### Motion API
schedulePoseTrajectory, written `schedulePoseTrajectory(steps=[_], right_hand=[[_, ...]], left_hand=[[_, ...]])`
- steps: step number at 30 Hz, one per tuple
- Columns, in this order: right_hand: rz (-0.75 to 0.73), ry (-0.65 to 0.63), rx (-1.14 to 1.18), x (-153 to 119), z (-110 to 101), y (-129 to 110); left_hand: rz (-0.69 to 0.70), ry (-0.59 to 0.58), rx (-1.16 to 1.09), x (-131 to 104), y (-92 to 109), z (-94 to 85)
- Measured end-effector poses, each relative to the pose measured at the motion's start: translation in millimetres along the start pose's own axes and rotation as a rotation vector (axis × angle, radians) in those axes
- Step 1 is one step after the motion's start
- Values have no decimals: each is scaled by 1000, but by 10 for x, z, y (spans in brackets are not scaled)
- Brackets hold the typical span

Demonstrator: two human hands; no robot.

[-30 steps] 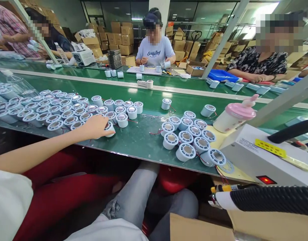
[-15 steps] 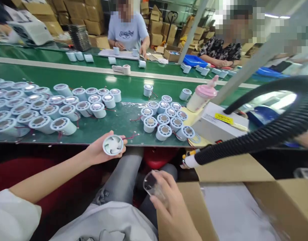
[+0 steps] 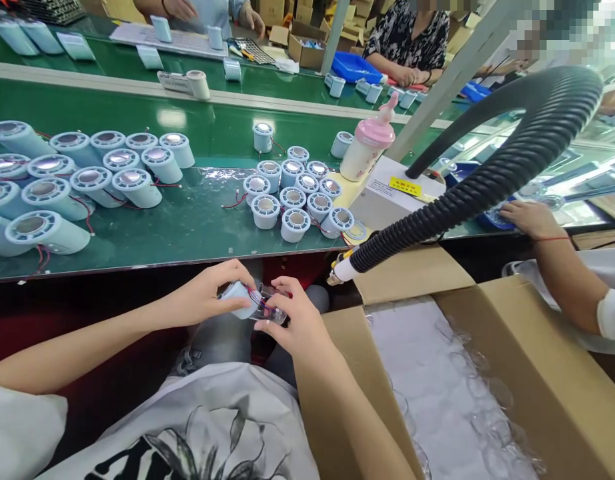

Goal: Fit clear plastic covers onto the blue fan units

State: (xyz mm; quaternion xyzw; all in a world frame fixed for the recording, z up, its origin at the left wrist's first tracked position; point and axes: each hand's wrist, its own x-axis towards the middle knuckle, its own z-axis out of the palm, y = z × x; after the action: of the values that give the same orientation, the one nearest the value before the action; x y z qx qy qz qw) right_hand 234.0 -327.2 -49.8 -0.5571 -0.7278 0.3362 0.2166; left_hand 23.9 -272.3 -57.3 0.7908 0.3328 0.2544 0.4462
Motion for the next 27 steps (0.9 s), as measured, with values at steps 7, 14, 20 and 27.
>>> schedulePoseTrajectory(steps=[7,14,20,27], right_hand=[[101,180,389,-45,17,-79],[150,239,673,-35,-24,-1],[-121,86,283,-125,-23,132],[-125,89,264,-234,5,122]], left_hand=[[179,38,12,-17,-306,173],[145,-156,-202,-20,-293,158],[-112,-166,-661,-86,-254,204],[23,-250,-556,-113,-229,134]])
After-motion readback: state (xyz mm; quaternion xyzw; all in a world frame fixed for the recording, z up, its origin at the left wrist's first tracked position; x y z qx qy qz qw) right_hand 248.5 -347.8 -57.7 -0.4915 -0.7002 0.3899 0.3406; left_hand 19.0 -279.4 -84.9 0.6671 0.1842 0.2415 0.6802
